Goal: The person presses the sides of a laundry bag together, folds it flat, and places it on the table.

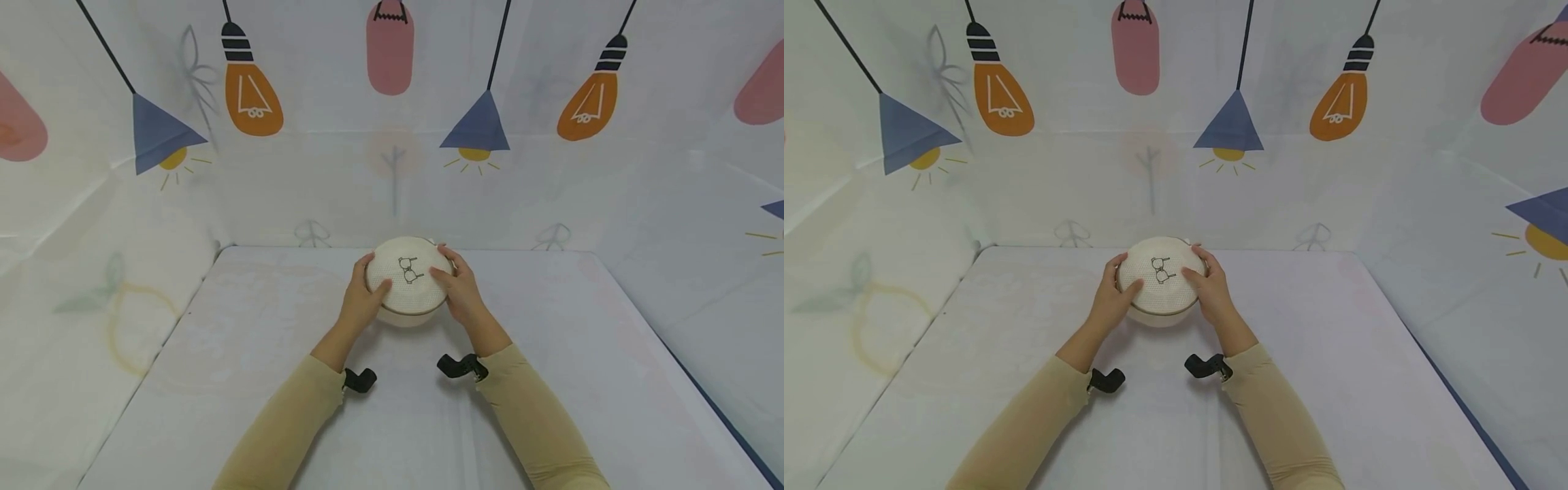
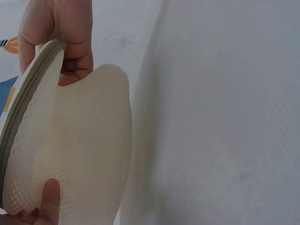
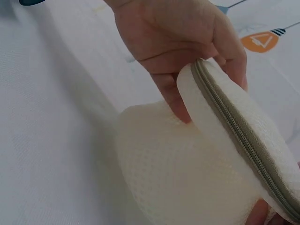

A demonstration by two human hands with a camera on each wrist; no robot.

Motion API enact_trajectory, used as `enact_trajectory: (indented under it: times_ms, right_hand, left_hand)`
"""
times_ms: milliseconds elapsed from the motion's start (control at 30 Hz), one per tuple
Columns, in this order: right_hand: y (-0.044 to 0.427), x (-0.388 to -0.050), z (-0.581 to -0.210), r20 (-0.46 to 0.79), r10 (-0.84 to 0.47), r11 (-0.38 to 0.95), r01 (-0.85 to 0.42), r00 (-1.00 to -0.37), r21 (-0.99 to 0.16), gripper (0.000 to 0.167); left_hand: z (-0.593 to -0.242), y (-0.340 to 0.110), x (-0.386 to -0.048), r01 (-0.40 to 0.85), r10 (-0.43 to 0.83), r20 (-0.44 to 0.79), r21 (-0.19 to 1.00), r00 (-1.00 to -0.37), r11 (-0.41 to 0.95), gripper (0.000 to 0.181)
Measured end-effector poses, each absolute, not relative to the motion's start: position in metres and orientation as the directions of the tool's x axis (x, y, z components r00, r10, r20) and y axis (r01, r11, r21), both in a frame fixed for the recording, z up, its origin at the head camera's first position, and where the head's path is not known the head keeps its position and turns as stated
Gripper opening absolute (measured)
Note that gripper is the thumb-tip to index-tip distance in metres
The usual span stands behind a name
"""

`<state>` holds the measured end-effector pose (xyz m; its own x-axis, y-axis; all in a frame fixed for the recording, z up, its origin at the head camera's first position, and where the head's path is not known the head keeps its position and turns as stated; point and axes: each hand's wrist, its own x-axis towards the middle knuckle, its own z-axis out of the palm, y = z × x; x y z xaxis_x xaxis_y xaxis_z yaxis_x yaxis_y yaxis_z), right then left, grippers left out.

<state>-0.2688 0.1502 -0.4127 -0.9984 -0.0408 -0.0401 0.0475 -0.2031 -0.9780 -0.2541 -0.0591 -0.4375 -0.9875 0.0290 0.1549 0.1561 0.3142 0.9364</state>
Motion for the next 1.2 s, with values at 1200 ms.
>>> enact_trajectory:
  times_ms: [1200]
  right_hand:
    - [0.1483,-0.2715,-0.4206,-0.042,-0.199,-0.020,0.047,-0.979,-0.999,0.073]
  left_hand:
    - [-0.4357,-0.0624,-0.2583,0.109,0.011,0.108,0.992,-0.994,0.070,0.067]
